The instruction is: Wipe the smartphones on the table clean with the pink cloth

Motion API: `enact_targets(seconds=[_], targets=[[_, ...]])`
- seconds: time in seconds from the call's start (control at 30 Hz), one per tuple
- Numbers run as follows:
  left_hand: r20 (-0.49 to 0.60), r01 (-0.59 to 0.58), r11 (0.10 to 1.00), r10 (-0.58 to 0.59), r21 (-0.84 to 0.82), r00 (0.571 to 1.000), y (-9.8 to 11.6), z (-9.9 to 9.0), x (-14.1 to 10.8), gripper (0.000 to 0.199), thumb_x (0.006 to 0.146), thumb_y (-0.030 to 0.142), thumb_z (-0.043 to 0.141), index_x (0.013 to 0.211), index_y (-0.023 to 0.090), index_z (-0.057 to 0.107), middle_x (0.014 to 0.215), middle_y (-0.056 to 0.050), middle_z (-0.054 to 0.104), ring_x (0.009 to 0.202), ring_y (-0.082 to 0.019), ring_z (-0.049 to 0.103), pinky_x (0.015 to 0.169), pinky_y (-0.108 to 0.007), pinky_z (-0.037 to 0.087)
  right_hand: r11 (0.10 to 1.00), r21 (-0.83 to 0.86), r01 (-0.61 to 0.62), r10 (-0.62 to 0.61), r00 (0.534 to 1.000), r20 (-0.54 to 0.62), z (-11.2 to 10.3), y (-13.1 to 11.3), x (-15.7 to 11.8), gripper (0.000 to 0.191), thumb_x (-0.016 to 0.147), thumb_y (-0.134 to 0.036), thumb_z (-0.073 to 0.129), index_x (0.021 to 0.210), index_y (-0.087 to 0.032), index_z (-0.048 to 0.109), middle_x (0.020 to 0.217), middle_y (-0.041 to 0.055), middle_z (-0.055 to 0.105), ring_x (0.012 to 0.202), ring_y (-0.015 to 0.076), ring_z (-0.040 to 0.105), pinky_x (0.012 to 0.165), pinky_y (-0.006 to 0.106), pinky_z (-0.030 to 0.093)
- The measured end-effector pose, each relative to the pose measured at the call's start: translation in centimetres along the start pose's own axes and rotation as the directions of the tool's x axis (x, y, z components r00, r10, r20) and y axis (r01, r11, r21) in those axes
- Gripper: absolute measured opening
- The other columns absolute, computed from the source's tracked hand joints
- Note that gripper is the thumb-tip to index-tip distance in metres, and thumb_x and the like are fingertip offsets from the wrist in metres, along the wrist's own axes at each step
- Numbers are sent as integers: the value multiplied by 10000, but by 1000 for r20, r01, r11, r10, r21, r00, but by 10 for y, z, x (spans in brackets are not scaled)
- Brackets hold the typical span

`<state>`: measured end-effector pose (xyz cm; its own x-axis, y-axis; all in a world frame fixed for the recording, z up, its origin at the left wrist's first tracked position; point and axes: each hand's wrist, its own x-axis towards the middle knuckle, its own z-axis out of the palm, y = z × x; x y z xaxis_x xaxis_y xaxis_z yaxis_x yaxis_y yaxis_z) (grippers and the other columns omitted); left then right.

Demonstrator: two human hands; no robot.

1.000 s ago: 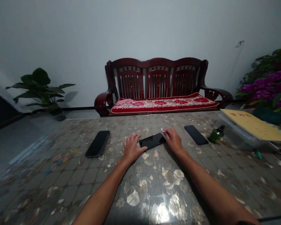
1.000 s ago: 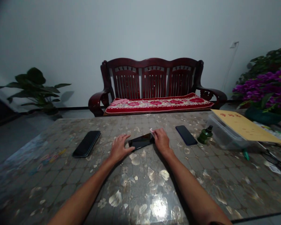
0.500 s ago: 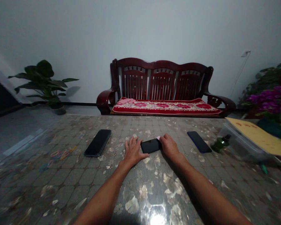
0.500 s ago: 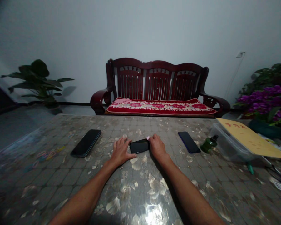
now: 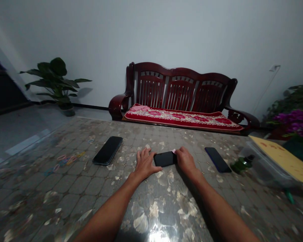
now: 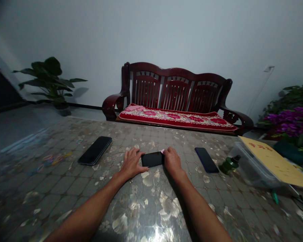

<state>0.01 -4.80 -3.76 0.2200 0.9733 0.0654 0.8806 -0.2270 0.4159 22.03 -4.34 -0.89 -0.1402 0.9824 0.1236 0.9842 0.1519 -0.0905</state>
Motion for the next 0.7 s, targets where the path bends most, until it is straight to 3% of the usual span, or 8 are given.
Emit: enact_targets(seconds=[0.2, 0.43, 0.63, 0.7], targets=[[-7, -3, 1000, 3, -8, 1000, -1, 2, 0, 764, 689, 572, 840, 1332, 226, 615, 1548, -178, 455, 1524, -397, 259, 1242, -617, 97, 987, 54, 154, -155, 988, -2, 9, -6, -3, 288, 1035, -206, 473, 1148, -214, 739, 1088, 89, 665, 1038, 207, 575, 825, 252, 384], [-12, -4, 1000, 3, -6, 1000, -1, 1, 0, 762, 678, 571, 841, 1326, 241, 614, 1536, -167, 468, 1520, -391, 269, 1238, -613, 117, 1000, -5, 16, -16, 1000, -15, 0, -1, 7, 292, 1012, -171, 477, 1117, -177, 750, 1085, 123, 668, 1045, 235, 574, 818, 276, 384], [-21, -12, 1000, 12, -3, 1000, 0, 2, 0, 766, 673, 567, 844, 1324, 230, 621, 1528, -174, 477, 1520, -397, 268, 1240, -611, 119, 985, 53, 167, -166, 986, -10, 8, -14, 4, 282, 1031, -191, 470, 1109, -192, 741, 1061, 95, 671, 1028, 208, 577, 832, 251, 380], [-20, -12, 1000, 12, -3, 1000, 0, 2, -1, 767, 670, 565, 846, 1323, 231, 622, 1524, -175, 480, 1519, -397, 270, 1241, -613, 118, 986, 49, 157, -157, 987, -16, 7, -10, 5, 282, 1031, -190, 467, 1078, -193, 745, 1055, 93, 669, 1013, 203, 578, 815, 248, 377]])
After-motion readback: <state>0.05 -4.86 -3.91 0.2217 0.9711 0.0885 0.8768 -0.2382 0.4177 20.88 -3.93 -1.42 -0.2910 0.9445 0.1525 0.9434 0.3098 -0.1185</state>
